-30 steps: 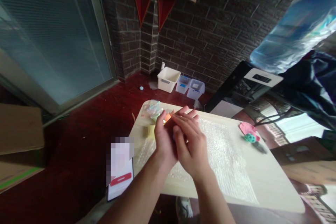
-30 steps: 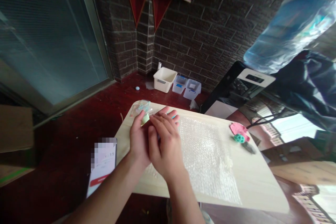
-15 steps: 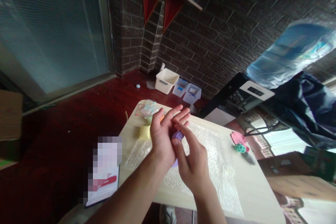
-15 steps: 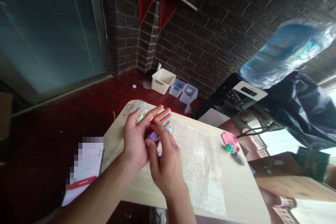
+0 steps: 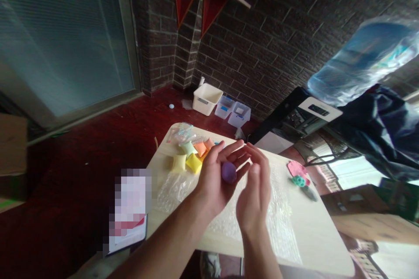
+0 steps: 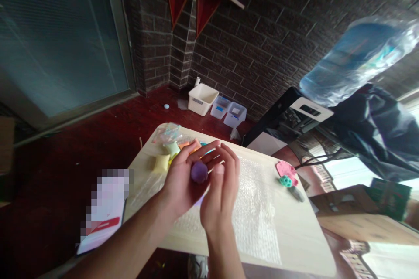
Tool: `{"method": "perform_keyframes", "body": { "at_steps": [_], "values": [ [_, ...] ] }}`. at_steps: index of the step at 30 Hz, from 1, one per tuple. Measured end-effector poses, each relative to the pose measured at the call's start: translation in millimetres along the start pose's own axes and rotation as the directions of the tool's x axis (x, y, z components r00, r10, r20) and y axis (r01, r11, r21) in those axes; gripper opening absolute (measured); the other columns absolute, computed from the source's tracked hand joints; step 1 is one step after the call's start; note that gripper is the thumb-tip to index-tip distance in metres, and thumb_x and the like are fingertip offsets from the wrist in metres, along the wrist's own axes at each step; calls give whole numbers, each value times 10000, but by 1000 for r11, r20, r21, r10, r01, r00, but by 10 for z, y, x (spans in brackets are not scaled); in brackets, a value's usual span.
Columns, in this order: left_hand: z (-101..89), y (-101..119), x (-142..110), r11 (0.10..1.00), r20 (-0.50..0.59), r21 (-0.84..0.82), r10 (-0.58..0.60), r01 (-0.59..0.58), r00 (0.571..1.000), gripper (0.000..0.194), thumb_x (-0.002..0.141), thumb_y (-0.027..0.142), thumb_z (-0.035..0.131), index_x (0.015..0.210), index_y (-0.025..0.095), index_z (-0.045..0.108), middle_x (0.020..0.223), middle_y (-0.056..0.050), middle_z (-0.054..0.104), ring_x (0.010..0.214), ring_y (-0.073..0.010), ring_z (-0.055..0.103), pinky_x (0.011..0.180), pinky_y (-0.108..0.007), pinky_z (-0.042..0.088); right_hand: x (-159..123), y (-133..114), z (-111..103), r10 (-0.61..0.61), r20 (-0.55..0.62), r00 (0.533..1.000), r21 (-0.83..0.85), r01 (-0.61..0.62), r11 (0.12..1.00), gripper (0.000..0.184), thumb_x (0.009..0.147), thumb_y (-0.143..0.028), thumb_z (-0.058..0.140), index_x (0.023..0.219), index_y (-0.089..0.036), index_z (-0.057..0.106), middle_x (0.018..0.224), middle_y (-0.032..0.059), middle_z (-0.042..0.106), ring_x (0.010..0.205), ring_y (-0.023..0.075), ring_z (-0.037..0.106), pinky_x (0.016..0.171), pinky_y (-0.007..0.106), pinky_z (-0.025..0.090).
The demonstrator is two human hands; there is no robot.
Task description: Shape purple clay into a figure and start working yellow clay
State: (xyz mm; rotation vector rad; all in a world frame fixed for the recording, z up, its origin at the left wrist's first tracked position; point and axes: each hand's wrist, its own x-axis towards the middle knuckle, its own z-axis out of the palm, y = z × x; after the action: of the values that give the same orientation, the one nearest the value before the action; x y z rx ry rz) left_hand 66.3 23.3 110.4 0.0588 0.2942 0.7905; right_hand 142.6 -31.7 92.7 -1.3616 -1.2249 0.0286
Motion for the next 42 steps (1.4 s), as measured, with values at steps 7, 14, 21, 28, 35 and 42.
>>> {"method": "perform_keyframes", "body": {
  "at_steps": [7,14,21,28,35,42],
  "values": [
    [-84,-206,65,994,121,113,-27,13,992,532,984,610,472,1208,232,772,1315,-128,752,1471,-351,537,1229,-528,415,-18,-72,-66,-154,377,913,-41,182,982,588,1098,-559,358,1635,-337,446,1725,61,390,1638,410,231,1305,691,153],
    [-22,-306,44,982,60,167,79,-88,995,473,983,562,509,1269,256,728,1320,-114,736,1449,-371,551,1197,-536,455,-48,-86,0,-105,365,925,126,63,990,616,1085,-622,339,1557,-303,571,1675,56,482,1613,383,313,1334,616,173],
    [23,-263,-51,978,64,159,123,-132,990,588,929,672,632,1240,177,698,1198,-133,733,1271,-350,638,1086,-445,518,22,33,71,453,127,882,634,-424,647,487,1074,-506,408,1123,-269,831,1348,64,776,1391,320,630,1271,603,333],
    [-39,-275,32,953,-42,165,263,-253,964,493,996,580,559,1329,236,681,1342,-90,723,1422,-311,561,1151,-400,473,-97,-42,63,62,305,950,310,-160,937,558,1093,-592,358,1508,-327,619,1660,10,517,1605,314,346,1344,594,143],
    [49,-218,-39,974,19,177,137,-138,990,567,1008,572,502,1358,167,690,1301,-139,744,1394,-353,590,1150,-466,488,-79,-61,32,35,355,934,328,-159,931,687,1076,-694,247,1557,-313,556,1705,15,446,1642,328,260,1358,610,62],
    [28,-94,-75,997,151,59,49,-58,987,531,928,542,570,1230,140,739,1102,-142,779,1186,-353,698,1072,-463,528,15,-31,8,82,272,959,393,-188,900,661,1087,-667,201,1509,-342,591,1668,36,500,1612,339,342,1321,676,158]
  ]
}}
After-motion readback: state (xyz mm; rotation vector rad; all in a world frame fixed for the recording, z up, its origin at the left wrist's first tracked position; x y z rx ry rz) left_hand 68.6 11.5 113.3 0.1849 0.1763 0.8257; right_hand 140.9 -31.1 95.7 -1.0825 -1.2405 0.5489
